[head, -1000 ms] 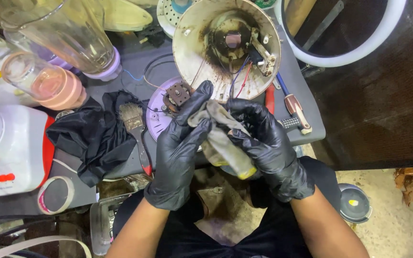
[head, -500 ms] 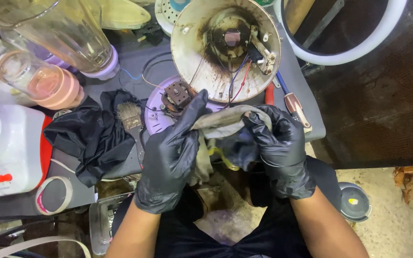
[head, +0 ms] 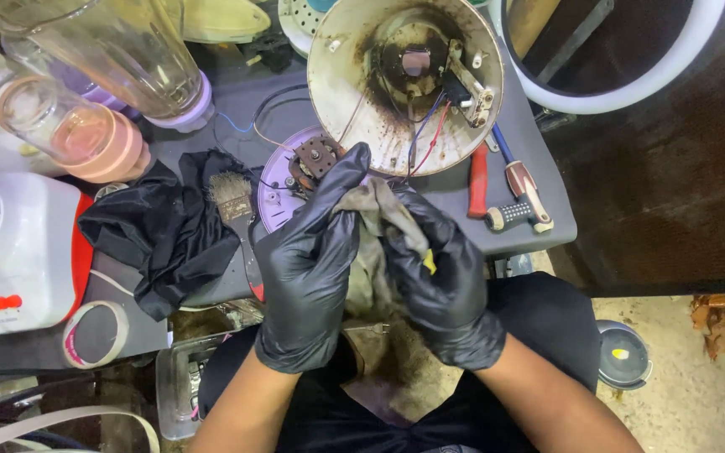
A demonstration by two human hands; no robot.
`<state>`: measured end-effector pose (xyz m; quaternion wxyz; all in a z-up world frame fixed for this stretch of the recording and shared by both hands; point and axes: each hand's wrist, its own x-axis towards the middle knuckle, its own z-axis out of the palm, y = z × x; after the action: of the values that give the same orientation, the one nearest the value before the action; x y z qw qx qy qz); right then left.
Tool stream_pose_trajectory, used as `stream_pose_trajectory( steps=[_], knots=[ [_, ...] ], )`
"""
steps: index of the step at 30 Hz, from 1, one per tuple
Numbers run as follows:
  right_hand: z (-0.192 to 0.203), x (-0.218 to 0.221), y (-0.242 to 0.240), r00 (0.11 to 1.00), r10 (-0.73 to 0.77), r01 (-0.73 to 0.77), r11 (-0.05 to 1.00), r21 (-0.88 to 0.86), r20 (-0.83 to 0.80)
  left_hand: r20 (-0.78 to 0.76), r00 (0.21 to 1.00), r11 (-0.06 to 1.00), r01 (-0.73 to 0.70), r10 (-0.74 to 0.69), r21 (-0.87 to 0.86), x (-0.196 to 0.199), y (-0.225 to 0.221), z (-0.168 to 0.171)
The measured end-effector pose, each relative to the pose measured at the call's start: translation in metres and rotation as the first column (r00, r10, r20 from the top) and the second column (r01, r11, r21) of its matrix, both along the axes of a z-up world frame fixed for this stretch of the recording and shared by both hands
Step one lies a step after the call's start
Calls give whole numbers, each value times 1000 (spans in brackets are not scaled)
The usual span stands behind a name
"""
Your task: Cleaning the internal motor and housing of a blender using a cloth and a scraping tool.
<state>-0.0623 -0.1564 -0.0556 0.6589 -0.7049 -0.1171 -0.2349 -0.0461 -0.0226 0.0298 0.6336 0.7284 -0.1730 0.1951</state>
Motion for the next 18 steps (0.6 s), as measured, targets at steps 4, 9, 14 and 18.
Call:
stream_pose_trajectory(
  steps=[4,9,14,18],
  knots=[
    [1,-2,-1,977,-193,210,945,-251,91,-34,999,997,15,-18,-73,-1,2,-7],
    [9,1,-22,915,-155,296,886,-358,373,-78,993,991,-101,94,-87,-2,8,-14],
    [10,3,-16,967,-63,148,927,-345,245,-154,988,995,-42,27,-95,-2,11,-4],
    [15,11,-11,999,19,-20,999,26,40,-630,777,989,-107,17,-105,-1,6,27]
  ],
)
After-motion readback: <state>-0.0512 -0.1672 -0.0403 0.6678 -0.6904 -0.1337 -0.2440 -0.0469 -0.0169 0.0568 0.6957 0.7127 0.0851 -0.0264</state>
